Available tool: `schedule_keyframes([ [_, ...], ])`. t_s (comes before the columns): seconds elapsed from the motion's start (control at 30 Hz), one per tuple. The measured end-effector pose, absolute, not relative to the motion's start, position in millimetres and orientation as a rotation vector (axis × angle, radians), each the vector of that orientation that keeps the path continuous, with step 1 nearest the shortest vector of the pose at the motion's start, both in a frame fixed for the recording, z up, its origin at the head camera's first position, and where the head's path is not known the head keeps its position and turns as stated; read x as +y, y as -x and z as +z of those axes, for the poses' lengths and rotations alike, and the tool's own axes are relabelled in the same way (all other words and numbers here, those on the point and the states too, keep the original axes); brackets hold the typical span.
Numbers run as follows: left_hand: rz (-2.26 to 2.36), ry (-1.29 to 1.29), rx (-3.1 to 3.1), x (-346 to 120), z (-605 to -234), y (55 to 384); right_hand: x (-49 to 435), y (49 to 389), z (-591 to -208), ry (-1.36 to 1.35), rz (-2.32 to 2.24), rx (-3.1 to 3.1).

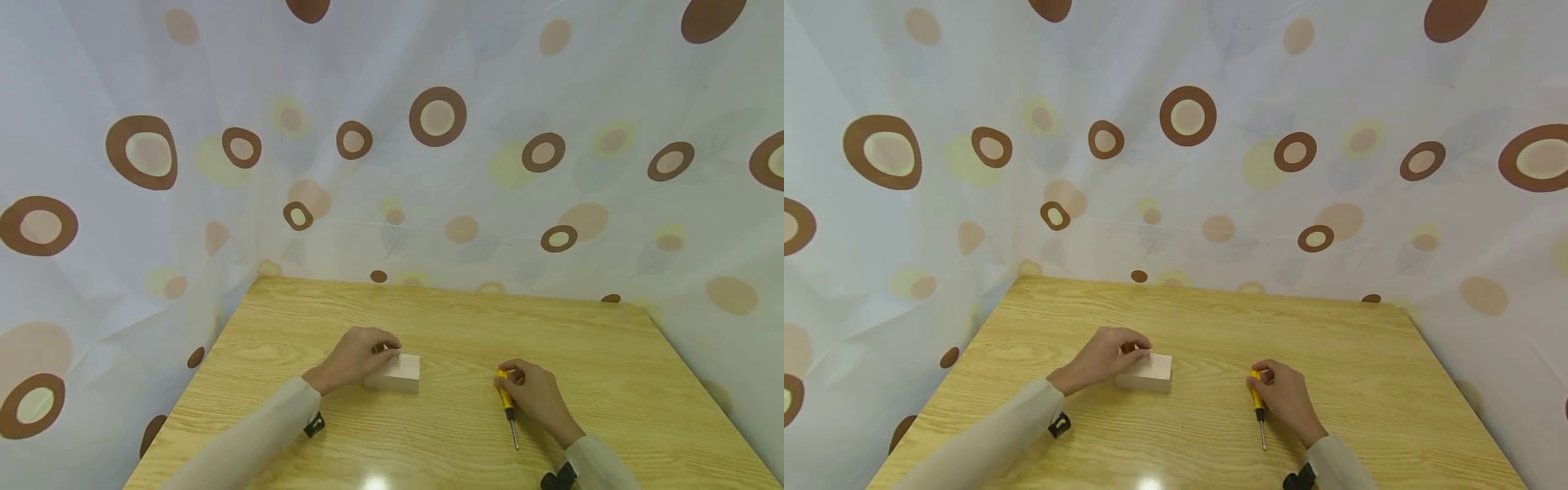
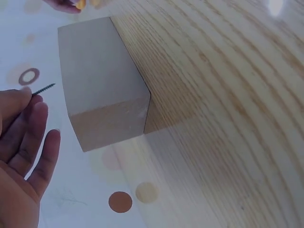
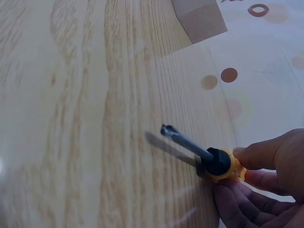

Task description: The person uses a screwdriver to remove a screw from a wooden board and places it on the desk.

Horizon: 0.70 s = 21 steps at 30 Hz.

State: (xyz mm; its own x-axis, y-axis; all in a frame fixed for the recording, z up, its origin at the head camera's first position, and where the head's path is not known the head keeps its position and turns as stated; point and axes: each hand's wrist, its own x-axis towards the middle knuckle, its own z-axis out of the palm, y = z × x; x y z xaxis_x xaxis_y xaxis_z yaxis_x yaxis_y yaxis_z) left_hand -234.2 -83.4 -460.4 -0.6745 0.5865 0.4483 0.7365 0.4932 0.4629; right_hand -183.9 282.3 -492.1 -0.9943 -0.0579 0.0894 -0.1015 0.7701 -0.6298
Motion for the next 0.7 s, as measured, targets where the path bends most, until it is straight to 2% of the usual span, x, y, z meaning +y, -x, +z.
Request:
schedule_keyframes([
  [0.37,-1.109,1.018,-2.487,-111,-460,231,283,184,-494,-0.134,1.033,-2.888],
  [0.7,-1.081,0.932,-2.496,-138,-469,226,283,184,-494,-0.140,1.046,-2.888],
])
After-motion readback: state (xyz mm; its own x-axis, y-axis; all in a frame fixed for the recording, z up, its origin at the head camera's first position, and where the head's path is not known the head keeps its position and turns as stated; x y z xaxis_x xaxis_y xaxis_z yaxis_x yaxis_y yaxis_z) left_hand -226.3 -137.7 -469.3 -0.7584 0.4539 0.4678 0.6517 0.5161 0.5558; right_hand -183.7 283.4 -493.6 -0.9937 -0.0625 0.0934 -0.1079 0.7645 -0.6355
